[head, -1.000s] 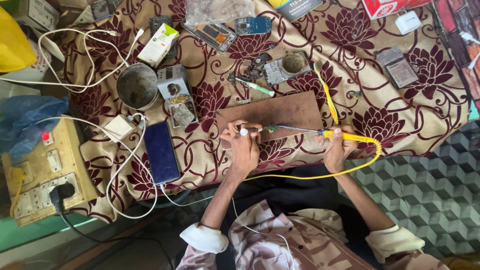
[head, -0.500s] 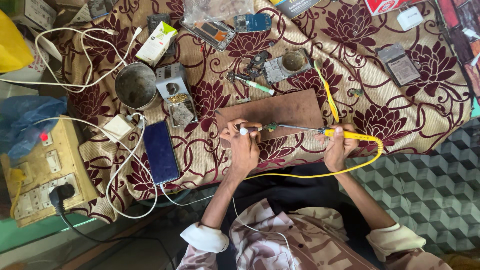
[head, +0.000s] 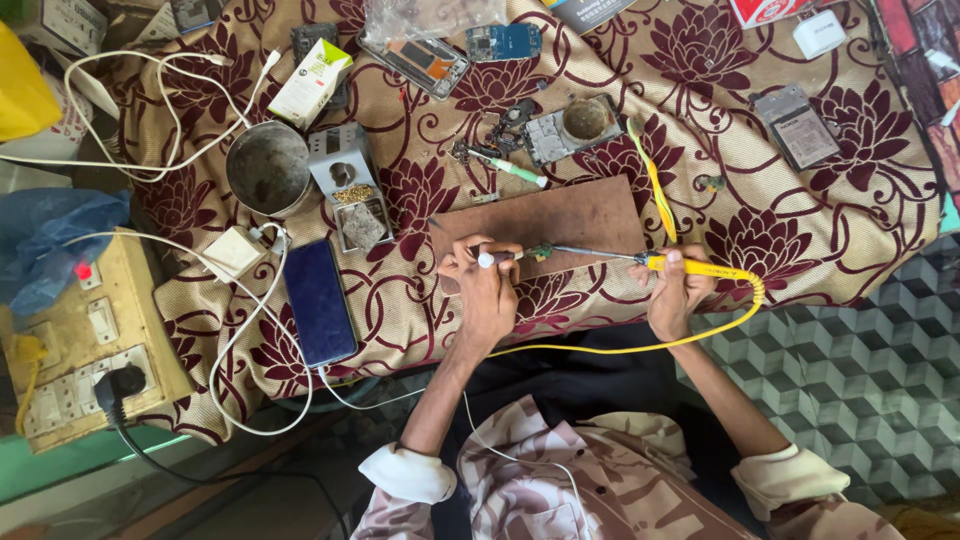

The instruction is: The person uses a soldering iron and solder wire to work on a small green circuit board. They repeatedly apply heat and solder to specific points on the board while holding it steady with their other hand.

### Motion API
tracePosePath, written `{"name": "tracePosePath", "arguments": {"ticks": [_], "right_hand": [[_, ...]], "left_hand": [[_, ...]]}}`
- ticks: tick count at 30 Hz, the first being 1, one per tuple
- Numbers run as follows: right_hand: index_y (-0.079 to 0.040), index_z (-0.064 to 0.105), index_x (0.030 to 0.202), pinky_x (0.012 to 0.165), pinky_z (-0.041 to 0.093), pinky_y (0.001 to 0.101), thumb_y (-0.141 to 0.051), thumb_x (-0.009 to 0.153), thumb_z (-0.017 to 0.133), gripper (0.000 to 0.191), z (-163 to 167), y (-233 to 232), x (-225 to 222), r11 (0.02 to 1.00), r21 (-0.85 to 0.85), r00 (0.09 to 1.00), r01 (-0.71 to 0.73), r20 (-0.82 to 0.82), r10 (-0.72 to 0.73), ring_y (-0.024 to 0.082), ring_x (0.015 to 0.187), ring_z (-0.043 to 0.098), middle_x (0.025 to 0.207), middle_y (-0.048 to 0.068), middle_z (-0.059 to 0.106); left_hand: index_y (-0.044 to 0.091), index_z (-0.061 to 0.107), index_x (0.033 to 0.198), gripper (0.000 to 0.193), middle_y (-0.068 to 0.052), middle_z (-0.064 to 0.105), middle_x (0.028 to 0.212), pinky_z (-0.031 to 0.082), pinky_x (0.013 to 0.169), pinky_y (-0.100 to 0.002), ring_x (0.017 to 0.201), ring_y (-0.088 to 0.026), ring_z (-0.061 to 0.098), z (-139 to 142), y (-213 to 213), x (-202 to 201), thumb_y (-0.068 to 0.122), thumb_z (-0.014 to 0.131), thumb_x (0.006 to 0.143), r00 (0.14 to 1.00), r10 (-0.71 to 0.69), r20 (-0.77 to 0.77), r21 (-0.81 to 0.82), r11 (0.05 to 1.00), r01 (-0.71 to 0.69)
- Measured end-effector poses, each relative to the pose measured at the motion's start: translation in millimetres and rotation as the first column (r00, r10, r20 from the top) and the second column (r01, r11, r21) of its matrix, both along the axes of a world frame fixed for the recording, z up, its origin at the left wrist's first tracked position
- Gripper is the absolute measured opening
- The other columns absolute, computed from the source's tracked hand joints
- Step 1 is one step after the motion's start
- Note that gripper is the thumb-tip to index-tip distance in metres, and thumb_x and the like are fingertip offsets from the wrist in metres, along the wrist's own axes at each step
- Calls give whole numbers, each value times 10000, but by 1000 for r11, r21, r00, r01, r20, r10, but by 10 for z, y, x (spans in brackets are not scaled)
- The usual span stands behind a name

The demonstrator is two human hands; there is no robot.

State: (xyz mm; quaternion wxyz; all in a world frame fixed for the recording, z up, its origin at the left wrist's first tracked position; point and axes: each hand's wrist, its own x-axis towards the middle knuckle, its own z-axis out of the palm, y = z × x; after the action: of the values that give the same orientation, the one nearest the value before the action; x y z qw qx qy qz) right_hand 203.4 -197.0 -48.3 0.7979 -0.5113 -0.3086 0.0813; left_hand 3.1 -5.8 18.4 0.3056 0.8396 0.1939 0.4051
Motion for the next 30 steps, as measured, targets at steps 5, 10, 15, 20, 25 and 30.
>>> {"name": "tracePosePath", "arguments": {"ticks": [5,10,15,20,25,30], "right_hand": [[11,486,1012,644,526,327,-125,1132,549,192,27,-5,2,1000,5,1000,-8,13,8,198,659,614,802,141,596],[9,507,977,530,444,253,-137,1108,555,202,94,1,37,991,-107,990,80,122,-67,131,596,571,747,108,595],[-19,495,967,541,414,229,-133,1117,574,204,186,-47,52,988,-131,976,82,209,-53,77,592,510,749,78,602],[1,531,1002,617,469,252,-96,1115,604,166,344,-72,87,975,-213,970,67,244,-13,102,679,571,795,103,615],[-1,568,958,590,483,250,-94,1078,626,162,608,-19,167,934,-348,931,79,360,56,102,669,621,758,77,644],[-11,567,909,565,406,277,-120,1055,673,211,971,48,179,859,-488,844,156,518,141,101,610,521,703,56,606]], "left_hand": [[78,630,1077,316,35,697,854,208,967,-467,1141,-222,480,-26,2,26,24,502,794,999,9,-32,-21,1000,-9],[76,643,1095,269,29,687,845,209,964,-463,1149,-221,484,24,-9,21,21,521,861,999,20,-33,-27,999,-20],[69,639,1055,278,7,711,904,211,940,-470,1135,-234,487,70,-10,11,25,511,812,999,15,-28,-31,999,-16],[86,653,1046,248,-17,719,957,216,940,-460,1127,-238,484,72,-19,19,27,519,846,1000,14,-19,-44,999,-15],[99,659,1041,251,-10,716,942,219,936,-467,1119,-247,479,64,-27,10,34,513,848,999,22,-49,-70,997,-25],[95,662,1055,195,-1,718,956,212,925,-458,1133,-234,465,59,-22,36,53,521,927,999,31,-11,-38,999,-31]]}}
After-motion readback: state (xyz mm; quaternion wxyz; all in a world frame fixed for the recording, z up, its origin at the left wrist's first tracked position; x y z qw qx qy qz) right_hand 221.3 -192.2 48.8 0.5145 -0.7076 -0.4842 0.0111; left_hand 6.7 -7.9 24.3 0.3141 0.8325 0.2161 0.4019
